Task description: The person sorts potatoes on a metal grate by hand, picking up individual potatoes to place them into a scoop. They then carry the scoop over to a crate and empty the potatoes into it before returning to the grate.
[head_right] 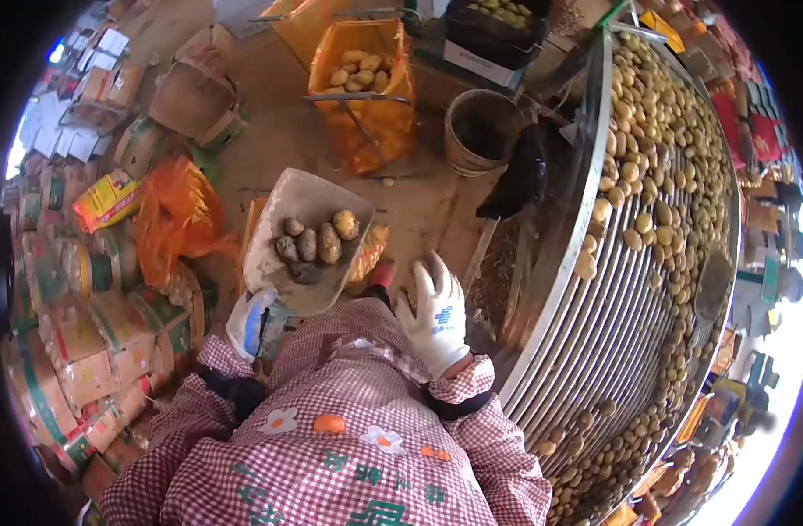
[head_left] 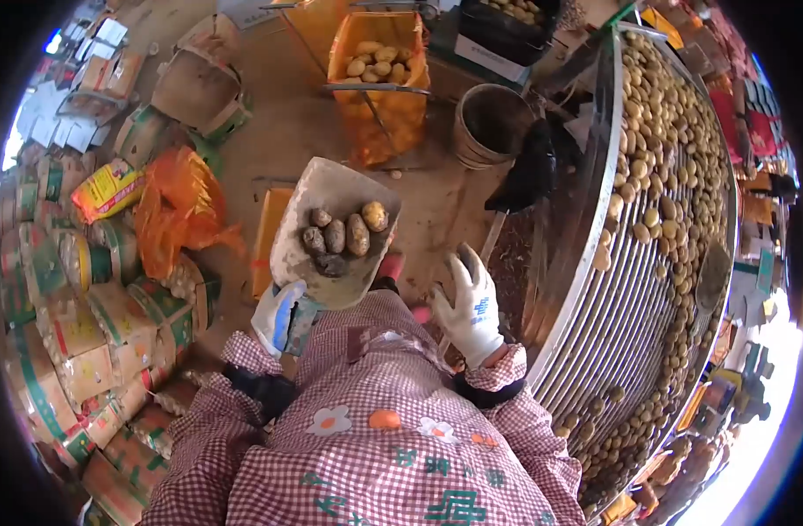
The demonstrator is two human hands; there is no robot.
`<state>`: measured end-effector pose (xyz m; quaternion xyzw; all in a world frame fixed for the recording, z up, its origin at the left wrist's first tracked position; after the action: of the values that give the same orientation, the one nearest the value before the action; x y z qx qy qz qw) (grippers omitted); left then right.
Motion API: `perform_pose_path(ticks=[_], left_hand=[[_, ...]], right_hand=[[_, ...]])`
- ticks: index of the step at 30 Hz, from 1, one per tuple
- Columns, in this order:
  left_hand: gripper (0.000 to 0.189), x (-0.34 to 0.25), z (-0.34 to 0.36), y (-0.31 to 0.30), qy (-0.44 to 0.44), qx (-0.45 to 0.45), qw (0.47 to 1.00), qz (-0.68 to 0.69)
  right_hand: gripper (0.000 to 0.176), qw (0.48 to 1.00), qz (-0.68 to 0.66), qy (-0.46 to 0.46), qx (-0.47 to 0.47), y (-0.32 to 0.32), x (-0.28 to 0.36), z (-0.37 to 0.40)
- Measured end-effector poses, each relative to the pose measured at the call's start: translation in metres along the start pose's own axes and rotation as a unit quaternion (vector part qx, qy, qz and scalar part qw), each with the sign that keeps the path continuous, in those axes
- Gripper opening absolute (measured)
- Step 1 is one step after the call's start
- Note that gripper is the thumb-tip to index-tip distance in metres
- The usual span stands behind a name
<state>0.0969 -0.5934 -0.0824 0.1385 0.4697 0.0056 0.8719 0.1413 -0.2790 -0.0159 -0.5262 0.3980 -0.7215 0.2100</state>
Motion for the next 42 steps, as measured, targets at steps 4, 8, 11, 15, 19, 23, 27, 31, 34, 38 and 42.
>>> perform_pose_path(ticks=[4, 8, 11, 15, 19, 23, 27, 31, 34, 38, 42], left_hand=[[0.047, -0.01, 0.011, -0.017, 0.011, -0.026, 1.0, 0.012], [0.04, 0.008, 0.026, -0.04, 0.0, -0.038, 0.999, 0.037], [0.038, 0.021, 0.041, -0.051, -0.02, -0.099, 0.992, 0.072], [0.035, 0.006, 0.071, -0.062, -0.002, -0.102, 0.995, -0.009], [0.035, 0.035, 0.095, -0.105, 0.04, -0.114, 0.984, -0.129], [0.036, 0.01, 0.108, -0.103, 0.149, -0.099, 0.972, -0.155], [0.037, 0.004, 0.131, -0.105, 0.301, -0.042, 0.856, -0.419], [0.051, 0.02, 0.145, -0.104, 0.315, -0.041, 0.805, -0.501], [0.052, 0.067, 0.141, -0.135, 0.085, -0.156, 0.978, -0.107], [0.054, 0.032, 0.141, -0.118, 0.224, -0.062, 0.923, -0.306], [0.054, 0.028, 0.132, -0.11, 0.162, -0.097, 0.974, -0.129]], right_hand=[[0.054, 0.996, 0.008, -0.079, 0.035, 0.028, 0.051, -0.022], [0.058, 0.977, 0.049, -0.18, 0.107, 0.079, 0.11, -0.03], [0.057, 0.959, 0.022, -0.254, 0.123, 0.114, 0.149, -0.021], [0.057, 0.933, 0.038, -0.315, 0.169, 0.165, 0.179, -0.009], [0.052, 0.895, 0.053, -0.4, 0.191, 0.206, 0.207, 0.017], [0.047, 0.86, 0.103, -0.454, 0.208, 0.233, 0.226, 0.036], [0.051, 0.855, 0.125, -0.466, 0.187, 0.245, 0.237, 0.043], [0.045, 0.907, 0.078, -0.378, 0.171, 0.235, 0.236, 0.019], [0.047, 0.938, 0.125, -0.288, 0.145, 0.241, 0.22, -0.012], [0.057, 0.94, 0.021, -0.325, 0.104, 0.227, 0.225, -0.016], [0.057, 0.86, 0.068, -0.458, 0.216, 0.248, 0.23, 0.032]])
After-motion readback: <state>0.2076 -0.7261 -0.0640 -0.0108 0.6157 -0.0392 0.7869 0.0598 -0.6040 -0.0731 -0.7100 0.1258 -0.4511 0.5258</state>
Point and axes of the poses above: each hand's wrist, its own z-axis away from the middle knuckle, its own y-axis out of the palm, x = y × z, the point moved 10 cm from there along -z, towards the middle knuckle, and after that the axes turned 14 degrees about y, right-handed, at the moved point
